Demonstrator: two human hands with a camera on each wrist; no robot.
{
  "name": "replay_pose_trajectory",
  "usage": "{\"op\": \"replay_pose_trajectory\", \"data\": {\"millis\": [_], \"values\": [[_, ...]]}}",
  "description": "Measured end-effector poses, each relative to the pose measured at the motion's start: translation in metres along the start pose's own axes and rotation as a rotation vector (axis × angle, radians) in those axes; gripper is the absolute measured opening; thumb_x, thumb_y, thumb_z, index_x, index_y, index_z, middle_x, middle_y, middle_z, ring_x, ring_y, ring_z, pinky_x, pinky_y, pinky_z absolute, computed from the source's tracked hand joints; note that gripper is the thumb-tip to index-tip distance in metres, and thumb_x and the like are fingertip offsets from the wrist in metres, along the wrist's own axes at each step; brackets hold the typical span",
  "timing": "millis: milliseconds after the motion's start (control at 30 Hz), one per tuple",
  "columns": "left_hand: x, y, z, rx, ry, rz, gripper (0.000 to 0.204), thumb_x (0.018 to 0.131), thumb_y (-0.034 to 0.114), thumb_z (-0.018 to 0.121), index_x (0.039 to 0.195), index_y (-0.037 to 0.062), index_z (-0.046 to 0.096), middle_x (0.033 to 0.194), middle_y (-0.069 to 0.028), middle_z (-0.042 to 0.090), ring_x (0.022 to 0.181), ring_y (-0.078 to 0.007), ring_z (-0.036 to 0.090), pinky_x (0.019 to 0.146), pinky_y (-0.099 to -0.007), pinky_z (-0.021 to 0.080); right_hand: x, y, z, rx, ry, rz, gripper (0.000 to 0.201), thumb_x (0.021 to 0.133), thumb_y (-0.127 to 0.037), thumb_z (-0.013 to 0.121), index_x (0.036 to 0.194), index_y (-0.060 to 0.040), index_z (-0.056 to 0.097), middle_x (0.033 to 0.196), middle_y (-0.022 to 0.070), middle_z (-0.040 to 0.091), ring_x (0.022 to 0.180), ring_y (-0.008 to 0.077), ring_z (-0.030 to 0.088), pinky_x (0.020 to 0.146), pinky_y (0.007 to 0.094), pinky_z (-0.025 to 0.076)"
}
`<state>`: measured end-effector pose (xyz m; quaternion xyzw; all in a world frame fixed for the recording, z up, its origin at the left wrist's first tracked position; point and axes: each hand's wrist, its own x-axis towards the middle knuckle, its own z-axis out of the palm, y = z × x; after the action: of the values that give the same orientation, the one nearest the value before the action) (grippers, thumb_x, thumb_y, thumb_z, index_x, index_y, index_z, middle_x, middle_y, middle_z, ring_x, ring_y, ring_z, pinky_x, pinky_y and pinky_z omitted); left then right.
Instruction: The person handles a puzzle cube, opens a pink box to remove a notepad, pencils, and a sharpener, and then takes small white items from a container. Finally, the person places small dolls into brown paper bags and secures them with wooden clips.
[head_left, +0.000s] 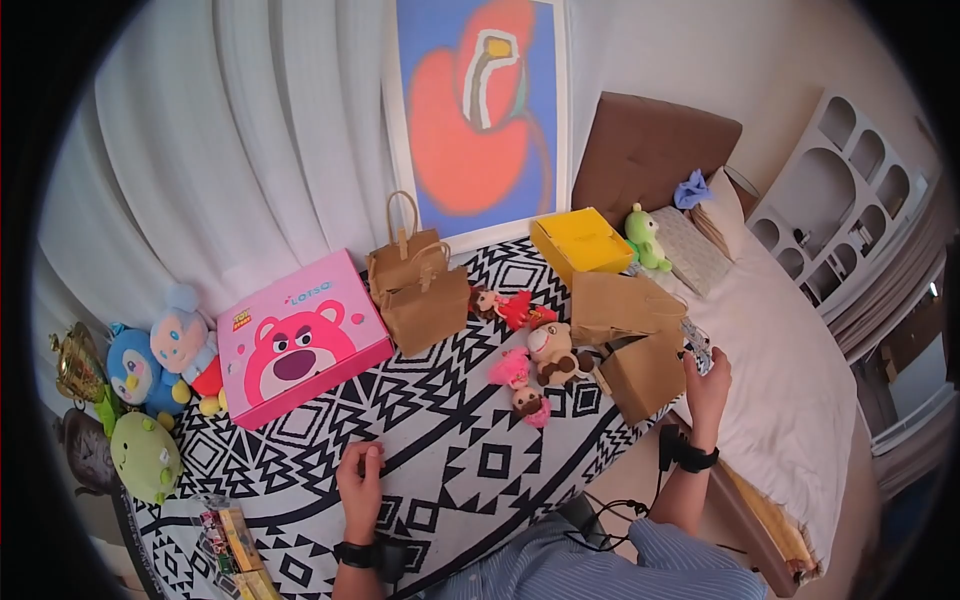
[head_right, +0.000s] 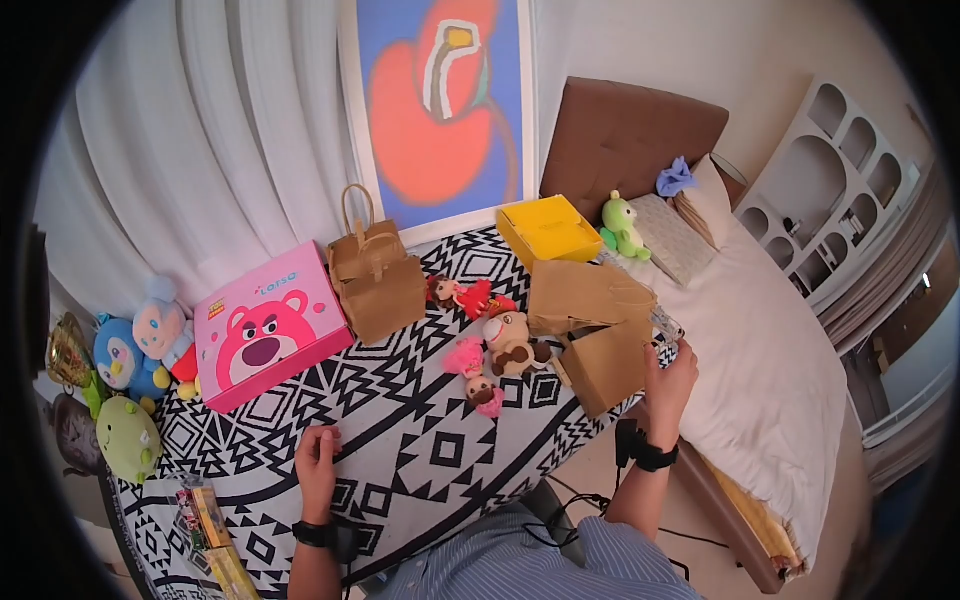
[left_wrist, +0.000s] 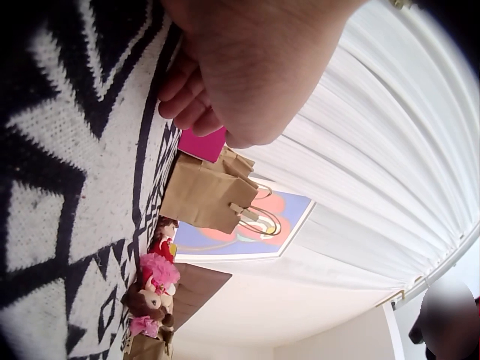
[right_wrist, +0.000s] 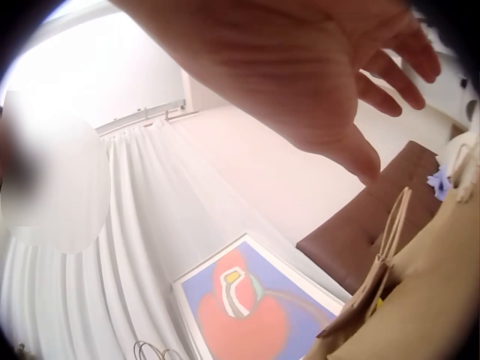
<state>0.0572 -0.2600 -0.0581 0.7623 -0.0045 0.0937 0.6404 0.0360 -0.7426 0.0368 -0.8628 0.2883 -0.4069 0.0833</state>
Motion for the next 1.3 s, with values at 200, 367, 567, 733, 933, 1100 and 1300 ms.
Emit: {"op": "replay_pose_trajectory", "data": {"millis": [200, 367, 567, 733, 933, 1100, 1300], "values": [[0.000, 0.000, 0.002, -0.004, 0.024, -0.007, 0.015, 0.093, 0.010, 0.052, 0.088, -0.0014, 0.060, 0.081, -0.0057, 0.058, 0.067, -0.0112, 0.052, 0.063, -0.0241, 0.042, -0.005, 0.034, 0.016, 0.077, -0.373, 0.346, 0.064, 0.081, -0.036, 0.070, 0.120, 0.0097, 0.050, 0.103, 0.0254, 0.063, 0.096, 0.0353, 0.062, 0.082, 0.0383, 0.049], [0.000, 0.002, 0.001, 0.026, 0.006, 0.005, 0.016, 0.094, 0.011, 0.052, 0.087, -0.0010, 0.060, 0.082, -0.0054, 0.058, 0.067, -0.0111, 0.052, 0.063, -0.0240, 0.042, -0.018, 0.058, 0.028, 0.231, -0.451, 0.419, 0.067, 0.078, -0.038, 0.073, 0.118, 0.0110, 0.051, 0.090, 0.0183, 0.065, 0.082, 0.0235, 0.064, 0.073, 0.0318, 0.050], [-0.001, 0.000, -0.001, 0.017, -0.010, 0.005, 0.018, 0.096, 0.014, 0.050, 0.091, -0.0006, 0.059, 0.084, -0.0043, 0.058, 0.069, -0.0098, 0.051, 0.064, -0.0230, 0.041, -0.015, 0.055, 0.015, 0.498, -0.430, 0.423, 0.035, 0.085, -0.022, 0.067, 0.101, 0.0077, 0.059, 0.081, 0.0094, 0.064, 0.072, 0.0154, 0.060, 0.066, 0.0272, 0.049], [-0.001, 0.000, 0.001, 0.000, 0.011, 0.002, 0.016, 0.094, 0.012, 0.052, 0.088, -0.0009, 0.060, 0.083, -0.0052, 0.058, 0.068, -0.0109, 0.052, 0.062, -0.0238, 0.041, -0.003, 0.027, -0.005, 0.855, -0.379, 0.538, 0.020, 0.089, -0.017, 0.062, 0.090, 0.0022, 0.060, 0.077, 0.0043, 0.060, 0.066, 0.0098, 0.056, 0.059, 0.0232, 0.046], [-0.001, 0.002, 0.000, 0.019, 0.011, 0.001, 0.016, 0.094, 0.012, 0.053, 0.088, -0.0017, 0.060, 0.083, -0.0052, 0.058, 0.068, -0.0109, 0.052, 0.062, -0.0236, 0.041, 0.004, -0.029, -0.047, 0.827, -0.248, 0.549, 0.018, 0.092, -0.021, 0.056, 0.085, -0.0045, 0.057, 0.071, -0.0018, 0.053, 0.061, 0.0062, 0.046, 0.052, 0.0212, 0.039], [-0.002, 0.000, -0.001, -0.007, -0.006, -0.005, 0.015, 0.093, 0.012, 0.054, 0.090, -0.0016, 0.060, 0.085, -0.0051, 0.058, 0.070, -0.0106, 0.054, 0.064, -0.0231, 0.043, 0.005, -0.061, -0.064, 0.974, -0.307, 0.297, 0.013, 0.093, -0.015, 0.054, 0.083, -0.0067, 0.054, 0.073, -0.0056, 0.051, 0.067, 0.0032, 0.044, 0.061, 0.0181, 0.035], [-0.005, 0.010, -0.002, -0.184, -0.088, -0.046, 0.024, 0.091, 0.020, 0.059, 0.105, -0.0001, 0.057, 0.099, -0.0058, 0.058, 0.081, -0.0119, 0.055, 0.073, -0.0252, 0.046, -0.036, -0.150, -0.057, 1.167, -0.513, 0.019, 0.008, 0.088, -0.002, 0.060, 0.085, -0.0054, 0.053, 0.080, -0.0038, 0.051, 0.068, 0.0028, 0.045, 0.060, 0.0183, 0.037]]}}
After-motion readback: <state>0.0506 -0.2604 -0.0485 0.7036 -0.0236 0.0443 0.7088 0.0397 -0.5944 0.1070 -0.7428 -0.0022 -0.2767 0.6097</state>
